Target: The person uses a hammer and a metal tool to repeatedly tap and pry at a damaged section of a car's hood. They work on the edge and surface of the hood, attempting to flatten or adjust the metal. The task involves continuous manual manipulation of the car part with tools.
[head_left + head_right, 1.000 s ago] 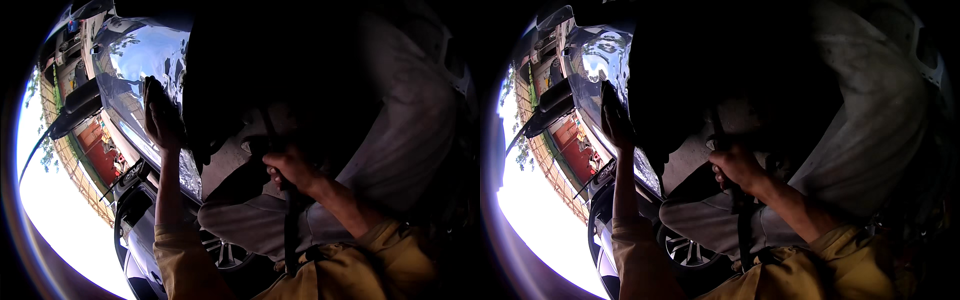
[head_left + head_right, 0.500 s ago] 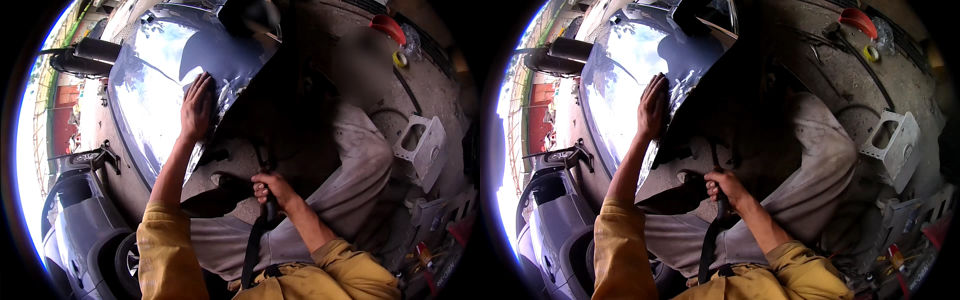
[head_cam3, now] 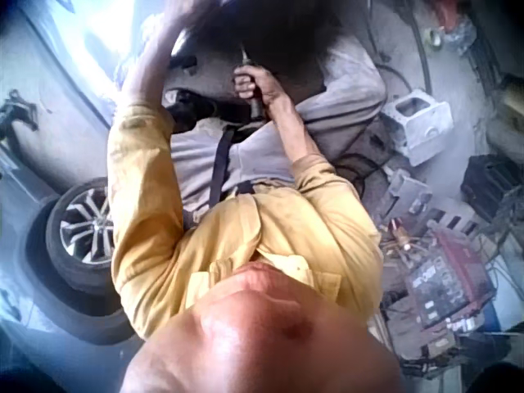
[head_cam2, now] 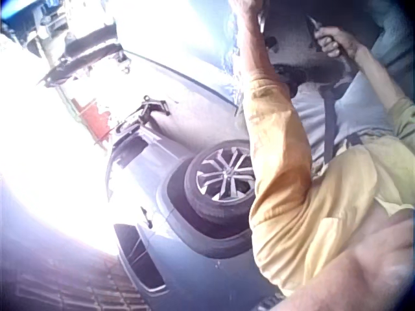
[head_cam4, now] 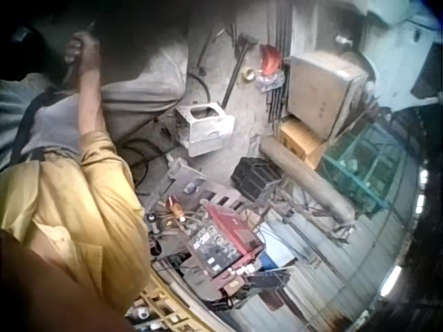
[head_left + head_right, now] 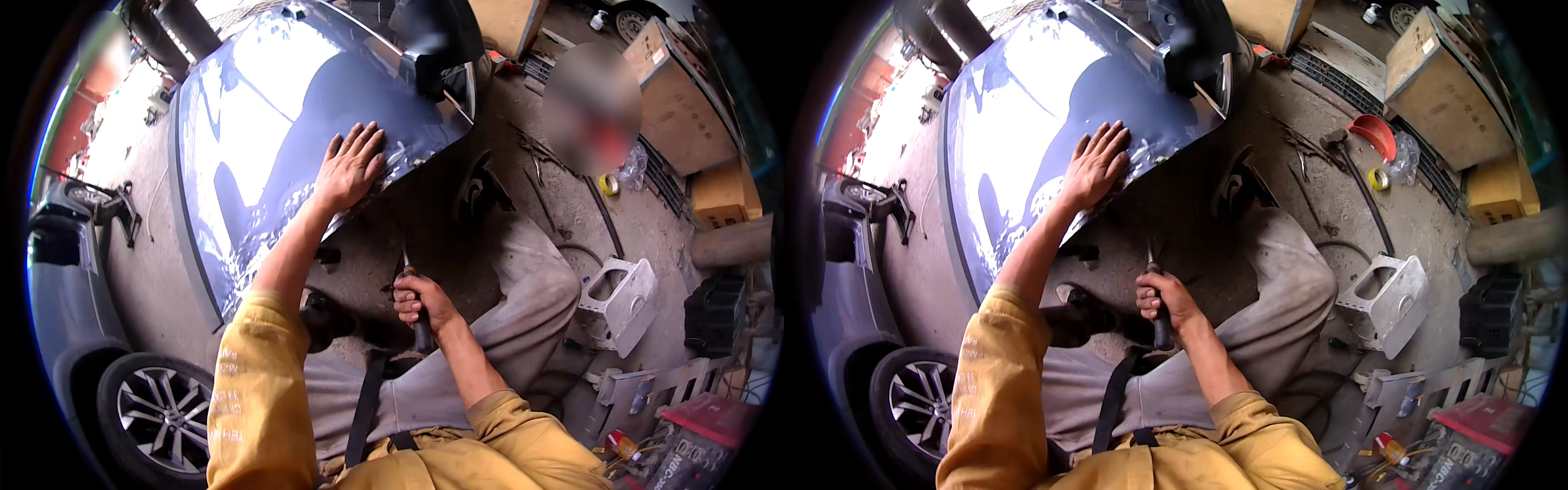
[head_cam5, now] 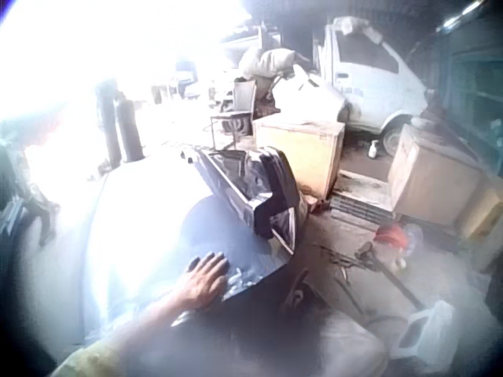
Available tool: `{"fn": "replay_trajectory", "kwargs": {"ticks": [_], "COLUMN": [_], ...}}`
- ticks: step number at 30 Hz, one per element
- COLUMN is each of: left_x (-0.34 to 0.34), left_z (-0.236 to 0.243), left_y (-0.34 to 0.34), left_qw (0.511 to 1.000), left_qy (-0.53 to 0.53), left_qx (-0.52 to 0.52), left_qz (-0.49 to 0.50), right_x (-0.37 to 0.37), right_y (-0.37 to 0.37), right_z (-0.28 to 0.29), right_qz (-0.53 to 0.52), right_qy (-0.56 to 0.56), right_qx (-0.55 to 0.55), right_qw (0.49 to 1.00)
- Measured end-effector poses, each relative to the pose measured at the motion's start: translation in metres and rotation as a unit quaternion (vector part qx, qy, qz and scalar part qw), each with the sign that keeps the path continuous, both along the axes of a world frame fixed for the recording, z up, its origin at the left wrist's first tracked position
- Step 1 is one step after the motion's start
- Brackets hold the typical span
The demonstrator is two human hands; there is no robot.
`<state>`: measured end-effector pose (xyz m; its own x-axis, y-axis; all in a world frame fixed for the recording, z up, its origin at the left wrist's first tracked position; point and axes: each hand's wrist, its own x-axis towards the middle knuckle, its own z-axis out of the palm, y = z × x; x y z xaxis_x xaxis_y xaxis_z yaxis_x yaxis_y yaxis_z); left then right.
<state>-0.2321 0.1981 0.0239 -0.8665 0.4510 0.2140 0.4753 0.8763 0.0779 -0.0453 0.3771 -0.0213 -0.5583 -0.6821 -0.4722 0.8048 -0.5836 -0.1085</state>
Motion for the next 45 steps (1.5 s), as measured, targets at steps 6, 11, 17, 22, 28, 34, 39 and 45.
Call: {"fn": "replay_trajectory", "kwargs": {"ticks": [6, 11, 17, 22, 28, 34, 39, 45], "left_x": [0.051, 0.099, 0.147, 0.173, 0.195, 0.209, 0.206, 0.154], "left_z": [0.011, 0.011, -0.002, -0.002, 0.002, 0.002, 0.013, 0.026], "left_y": [-0.018, -0.040, -0.079, -0.093, -0.097, -0.092, -0.045, 0.007], "left_qw": [0.999, 1.000, 0.998, 0.994, 0.990, 0.990, 0.976, 0.912], "left_qy": [-0.040, 0.011, 0.023, 0.032, 0.027, -0.002, 0.020, -0.018], "left_qx": [0.018, -0.007, -0.023, -0.037, -0.051, -0.003, 0.215, 0.403], "left_qz": [-0.016, -0.003, 0.052, 0.097, 0.129, 0.144, 0.027, 0.070], "right_x": [0.062, 0.077, 0.080, 0.081, 0.080, 0.084, 0.077, 0.017], "right_y": [-0.005, 0.003, 0.001, -0.002, -0.011, -0.018, -0.016, 0.010], "right_z": [-0.066, -0.104, -0.092, -0.081, -0.069, -0.050, -0.013, -0.024], "right_qz": [0.012, 0.027, -0.005, -0.012, 0.023, -0.030, -0.105, -0.178], "right_qy": [-0.126, -0.221, -0.185, -0.157, -0.139, -0.041, 0.146, 0.208], "right_qx": [0.065, 0.077, 0.151, 0.188, 0.193, 0.254, 0.381, 0.427], "right_qw": [0.990, 0.972, 0.971, 0.970, 0.971, 0.966, 0.907, 0.862]}}
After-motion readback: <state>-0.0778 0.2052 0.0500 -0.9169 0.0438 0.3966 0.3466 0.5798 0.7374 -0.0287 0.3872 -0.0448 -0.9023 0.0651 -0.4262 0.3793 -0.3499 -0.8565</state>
